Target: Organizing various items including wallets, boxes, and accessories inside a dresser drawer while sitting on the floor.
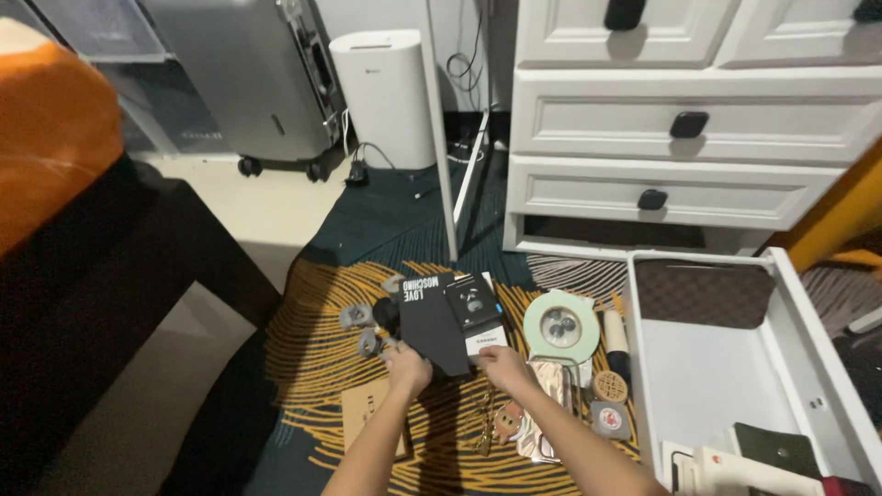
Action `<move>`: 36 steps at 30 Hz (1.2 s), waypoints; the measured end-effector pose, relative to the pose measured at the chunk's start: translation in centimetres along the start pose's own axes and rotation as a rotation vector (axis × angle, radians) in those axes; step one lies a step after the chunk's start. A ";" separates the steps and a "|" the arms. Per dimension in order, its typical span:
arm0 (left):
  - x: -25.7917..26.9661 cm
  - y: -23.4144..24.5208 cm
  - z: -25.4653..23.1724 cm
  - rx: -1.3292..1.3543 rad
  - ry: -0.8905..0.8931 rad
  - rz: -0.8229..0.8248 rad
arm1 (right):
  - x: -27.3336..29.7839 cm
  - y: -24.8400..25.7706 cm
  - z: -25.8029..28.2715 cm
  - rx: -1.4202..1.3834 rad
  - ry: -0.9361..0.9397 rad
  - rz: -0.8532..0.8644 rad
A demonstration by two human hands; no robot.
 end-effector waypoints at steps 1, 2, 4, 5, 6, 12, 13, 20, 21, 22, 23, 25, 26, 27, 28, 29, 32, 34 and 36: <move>-1.0 -0.8 1.4 0.001 0.008 0.004 | -1.7 -1.4 -1.4 0.002 -0.004 0.007; -1.9 -1.7 2.7 0.017 -0.051 -0.004 | -3.4 -2.8 -2.8 -0.089 0.040 0.048; -2.3 -2.3 4.1 0.030 -0.105 -0.008 | -5.7 -5.3 -4.8 -0.184 0.078 0.092; -1.8 -2.1 4.4 0.260 -0.088 0.040 | -6.4 -6.2 -5.3 -0.225 0.102 0.078; -1.3 -2.2 4.3 0.493 -0.072 0.087 | -7.0 -6.9 -6.0 -0.263 0.127 0.061; 0.0 -2.1 4.8 0.275 0.026 0.045 | -2.3 -5.6 -2.7 -0.344 0.011 -0.031; 1.0 -1.3 4.4 0.276 0.028 0.048 | -2.7 -5.9 -3.7 -0.343 0.008 -0.030; 5.2 1.1 4.9 0.204 0.177 0.301 | 3.7 -3.3 0.1 -0.189 -0.268 0.071; 5.6 1.2 5.2 0.250 0.193 0.363 | 4.5 -3.1 0.7 -0.186 -0.330 0.092; 6.0 2.0 5.0 0.247 0.199 0.366 | 4.3 -3.3 0.5 -0.187 -0.335 0.097; 6.4 2.7 4.9 0.356 0.225 0.402 | 4.1 -3.4 0.3 -0.264 -0.314 0.102; 5.4 3.0 5.9 0.465 0.253 0.441 | 3.1 -3.5 -0.1 -0.340 -0.298 0.109; 4.0 2.5 6.8 0.638 0.226 0.503 | 2.3 -3.4 -0.1 -0.429 -0.246 0.122; 2.5 2.1 7.7 0.812 0.197 0.562 | 1.4 -3.3 -0.2 -0.518 -0.194 0.134; 2.7 3.6 6.5 0.809 0.196 0.565 | 1.8 -2.5 0.8 -0.521 -0.195 0.132; 2.9 5.0 5.3 0.906 0.234 0.600 | 2.1 -1.7 1.9 -0.561 -0.174 0.154; 4.2 8.1 2.0 0.996 0.222 0.586 | 2.7 -0.5 3.3 -0.599 -0.145 0.188; 5.6 9.8 -0.3 0.987 0.170 0.540 | 3.1 0.1 3.5 -0.598 -0.138 0.197; 7.5 11.7 -2.9 0.856 0.104 0.424 | 3.7 1.0 3.5 -0.620 -0.085 0.184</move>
Point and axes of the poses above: each hand's wrist, its own x-axis away from the middle knuckle, its own y-axis out of the back of the hand, z = x × y, the point moved 2 cm from there along -x, towards the middle knuckle, and after that the axes turned 8 degrees about z, right-handed, at the moved point
